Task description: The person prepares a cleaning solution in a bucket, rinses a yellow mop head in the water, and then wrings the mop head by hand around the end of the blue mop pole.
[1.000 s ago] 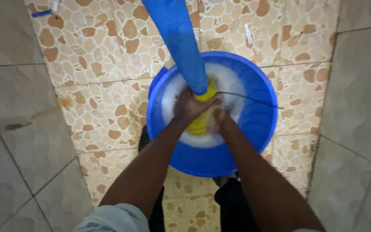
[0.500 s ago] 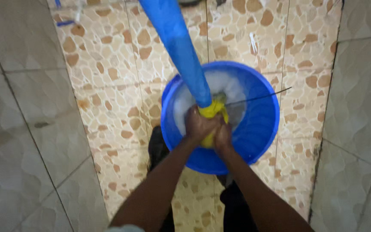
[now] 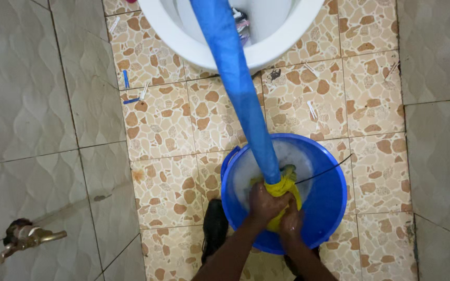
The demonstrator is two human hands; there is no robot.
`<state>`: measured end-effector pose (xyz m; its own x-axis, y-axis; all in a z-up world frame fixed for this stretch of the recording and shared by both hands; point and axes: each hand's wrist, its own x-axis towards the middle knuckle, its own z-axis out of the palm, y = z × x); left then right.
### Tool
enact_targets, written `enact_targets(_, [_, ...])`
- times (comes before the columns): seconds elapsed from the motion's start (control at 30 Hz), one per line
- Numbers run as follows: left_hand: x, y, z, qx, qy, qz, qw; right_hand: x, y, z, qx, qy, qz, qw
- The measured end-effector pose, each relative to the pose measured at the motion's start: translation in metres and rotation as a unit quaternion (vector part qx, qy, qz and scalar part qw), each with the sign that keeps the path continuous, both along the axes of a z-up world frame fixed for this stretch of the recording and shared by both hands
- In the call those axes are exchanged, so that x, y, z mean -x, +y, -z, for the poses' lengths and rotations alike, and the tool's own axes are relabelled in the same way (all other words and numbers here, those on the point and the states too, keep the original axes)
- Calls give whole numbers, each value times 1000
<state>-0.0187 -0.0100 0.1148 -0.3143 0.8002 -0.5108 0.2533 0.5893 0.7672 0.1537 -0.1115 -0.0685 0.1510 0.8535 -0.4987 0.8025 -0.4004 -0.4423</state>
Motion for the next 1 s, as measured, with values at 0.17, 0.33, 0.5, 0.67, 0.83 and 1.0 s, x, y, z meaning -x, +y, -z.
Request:
enact_targets(0.17, [4, 17, -37, -13, -65, 3, 998, 17, 17, -65, 25, 146, 211, 966])
enact_targets(0.33, [19, 39, -58, -56, -55, 25, 997, 26, 46, -127, 39, 336, 425, 840])
enact_targets(0.5, [38, 53, -57, -58, -9, 52, 997, 24, 94, -137, 239, 503, 403, 726])
enact_targets(0.67, [46, 62, -43, -142, -45, 36, 988, 47, 147, -97, 300, 592, 337, 668])
enact_targets(0.83, [41, 61, -28, -171, -70, -11, 983, 35, 157, -60, 274, 641, 268, 665])
enact_targets(1.0, [38, 58, -27, -147, -98, 12, 984, 61, 137, 32, 192, 698, 274, 633])
